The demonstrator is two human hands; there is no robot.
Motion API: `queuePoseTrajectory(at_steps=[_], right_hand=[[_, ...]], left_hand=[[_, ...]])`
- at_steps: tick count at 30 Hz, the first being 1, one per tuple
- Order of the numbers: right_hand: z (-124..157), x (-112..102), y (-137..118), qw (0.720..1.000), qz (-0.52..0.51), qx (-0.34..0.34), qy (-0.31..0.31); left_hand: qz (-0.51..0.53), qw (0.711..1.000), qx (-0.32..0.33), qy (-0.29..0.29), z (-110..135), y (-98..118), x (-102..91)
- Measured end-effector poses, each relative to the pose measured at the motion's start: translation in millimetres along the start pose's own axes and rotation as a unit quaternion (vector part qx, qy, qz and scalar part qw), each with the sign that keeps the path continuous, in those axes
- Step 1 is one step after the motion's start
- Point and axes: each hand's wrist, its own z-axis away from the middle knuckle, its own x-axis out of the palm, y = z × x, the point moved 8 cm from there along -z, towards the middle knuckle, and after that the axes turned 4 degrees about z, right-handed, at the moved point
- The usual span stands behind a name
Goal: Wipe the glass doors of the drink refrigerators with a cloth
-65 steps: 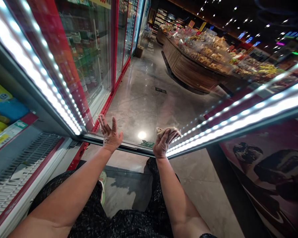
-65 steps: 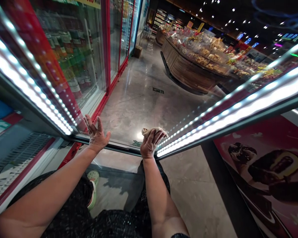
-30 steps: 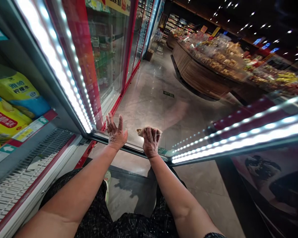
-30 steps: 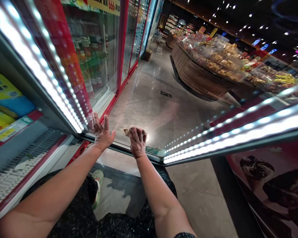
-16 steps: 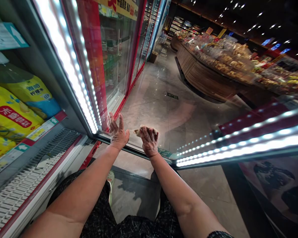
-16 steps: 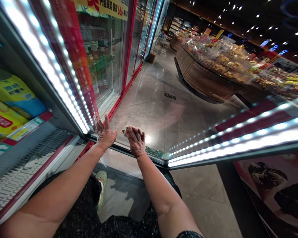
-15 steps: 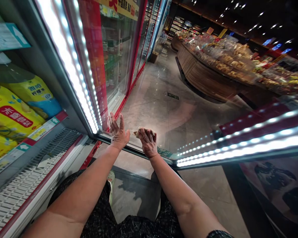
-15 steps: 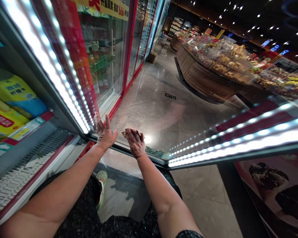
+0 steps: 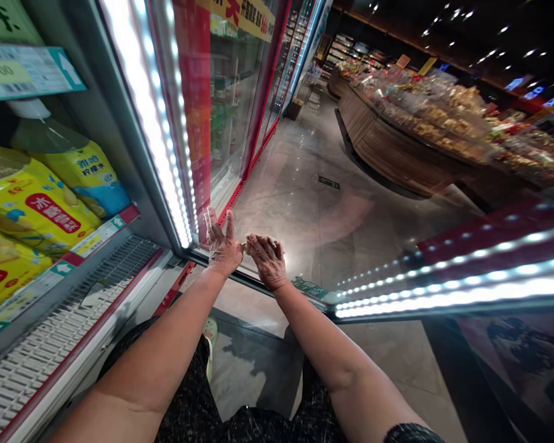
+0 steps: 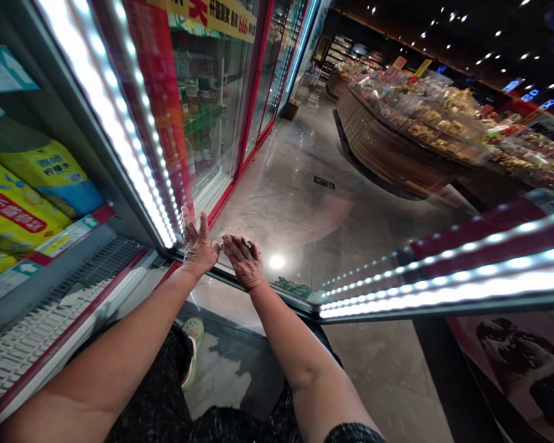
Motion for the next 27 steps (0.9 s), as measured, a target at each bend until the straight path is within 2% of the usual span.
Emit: queuePoseTrajectory(at_steps=[3, 5, 8, 11, 15, 17, 22, 27], right_hand=[[-18.2, -4.1, -0.7, 1.000, -0.017, -0.009, -0.015], [-37.3, -7.4, 3.4, 0.999, -0.024, 0.016, -0.026], [-56.3, -8.6, 1.8, 0.999, -0.028, 0.043, -0.009], [-58.3, 2.0, -16.2, 0.999, -0.051, -0.008, -0.011], [-64.4, 16.1, -32.9, 0.991, -0.087, -0.067, -0.083], [-78.1, 12.1, -32.5, 0.989, -0.091, -0.063, -0.094], [-107.8, 1.6, -28.5, 0.994, -0.092, -0.007, -0.062], [-101.2, 18.7, -47.7, 0.986, -0.110, -0.076, -0.098]], left_hand=[[0.006, 1.000, 0.004, 0.015, -1.4, -2.1, -2.9], [0.005, 0.999, -0.022, 0.030, -4.6, -7.5, -7.0], [0.009, 0.998, -0.057, 0.037, -9.7, -14.1, -11.0], [0.014, 0.998, -0.050, 0.037, -12.0, -15.0, -12.5], [0.019, 0.996, -0.072, 0.041, -12.0, -23.7, -13.5], [0.030, 0.995, -0.089, 0.044, -13.3, -30.0, -14.6], [0.029, 0.992, -0.119, 0.041, -19.6, -39.4, -19.0], [0.037, 0.988, -0.135, 0.058, -22.0, -45.3, -27.3]])
